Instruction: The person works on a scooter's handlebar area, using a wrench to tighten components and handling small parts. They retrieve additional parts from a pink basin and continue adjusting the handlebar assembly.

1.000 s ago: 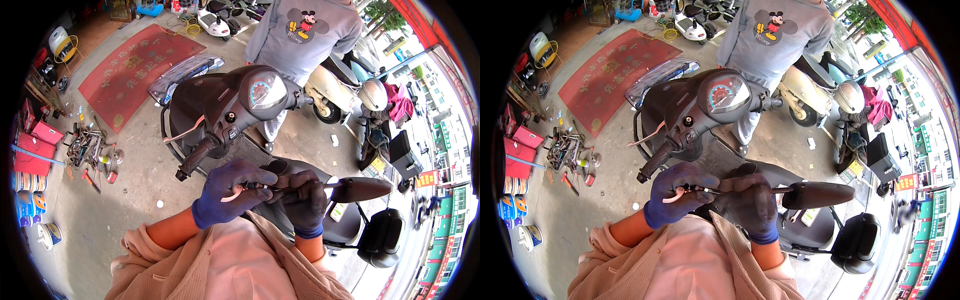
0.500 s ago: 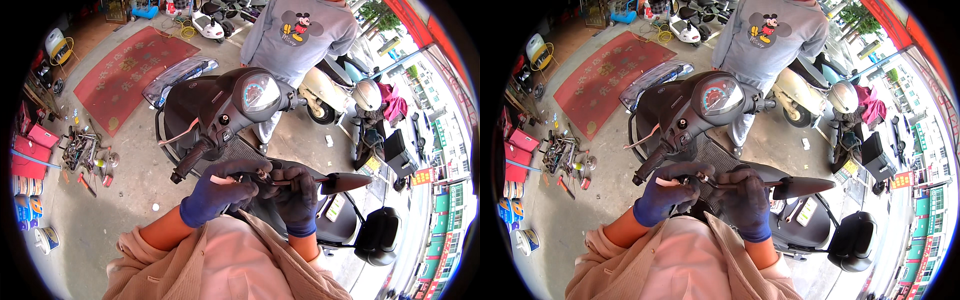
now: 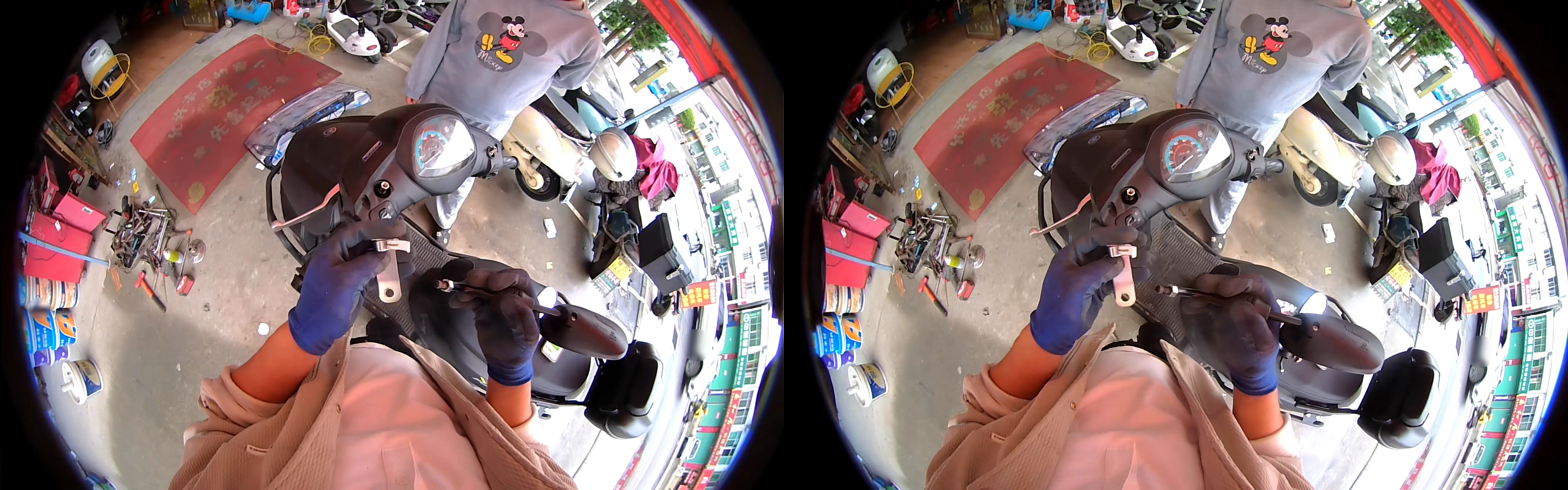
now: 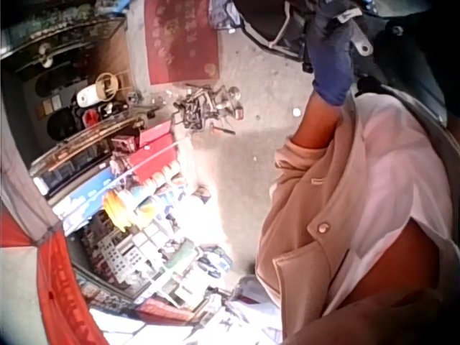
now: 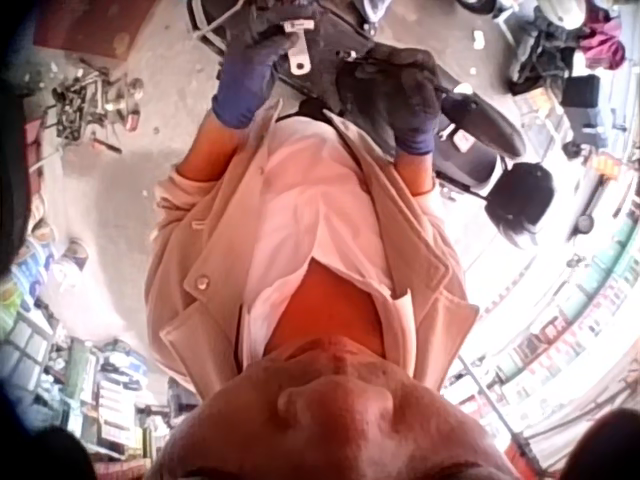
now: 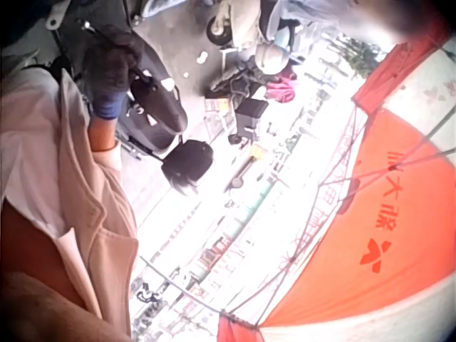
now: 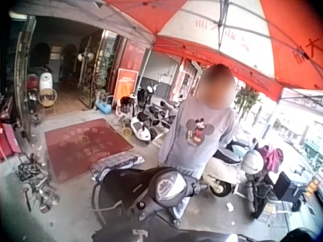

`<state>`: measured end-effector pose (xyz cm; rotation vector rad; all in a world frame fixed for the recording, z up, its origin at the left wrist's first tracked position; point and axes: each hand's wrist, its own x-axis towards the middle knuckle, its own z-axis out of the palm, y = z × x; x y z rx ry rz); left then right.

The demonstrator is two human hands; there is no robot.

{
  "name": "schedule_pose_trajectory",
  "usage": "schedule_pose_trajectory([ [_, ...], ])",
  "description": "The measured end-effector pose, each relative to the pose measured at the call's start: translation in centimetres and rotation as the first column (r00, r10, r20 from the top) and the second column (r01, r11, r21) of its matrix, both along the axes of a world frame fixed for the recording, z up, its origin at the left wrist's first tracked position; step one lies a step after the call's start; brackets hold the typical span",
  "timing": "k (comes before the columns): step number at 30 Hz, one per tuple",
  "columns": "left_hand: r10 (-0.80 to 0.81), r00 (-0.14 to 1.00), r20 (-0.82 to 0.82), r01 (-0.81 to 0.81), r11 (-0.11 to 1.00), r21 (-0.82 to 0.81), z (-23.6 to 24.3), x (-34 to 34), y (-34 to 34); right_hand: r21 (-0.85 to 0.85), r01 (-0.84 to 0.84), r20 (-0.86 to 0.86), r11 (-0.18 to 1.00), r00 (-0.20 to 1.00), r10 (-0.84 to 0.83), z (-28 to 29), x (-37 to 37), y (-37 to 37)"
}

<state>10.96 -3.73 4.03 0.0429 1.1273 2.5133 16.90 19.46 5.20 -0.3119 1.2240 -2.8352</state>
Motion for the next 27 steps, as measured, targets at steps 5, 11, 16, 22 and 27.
schedule_pose_trajectory([
  [5,0.142,0.955,-0.261,-0.198,0.959,-0.204,-1.1,-0.4,0.3,0.073,0.068,-0.046,0.995,0.997,-0.065,-1.3,0.0,0.8],
  [11,0.048,0.999,-0.014,-0.049,0.994,-0.097,-1.6,-0.4,0.1,0.546,0.185,-0.127,0.817,0.982,-0.138,0.7,0.2,-0.9],
  [16,0.148,0.958,-0.244,-0.211,0.943,-0.256,-1.7,0.3,1.1,0.686,0.225,-0.234,0.692,0.969,-0.083,0.6,0.3,-1.2],
  [22,0.019,0.937,-0.349,-0.161,0.909,-0.384,-0.8,0.5,1.5,0.817,0.270,-0.359,0.510,0.929,0.084,1.3,-0.8,-1.5],
  [27,-0.067,0.948,-0.310,-0.077,0.899,-0.431,-2.6,-0.2,1.8,0.856,0.389,-0.498,0.341,0.798,0.340,1.9,-1.8,-0.8],
])
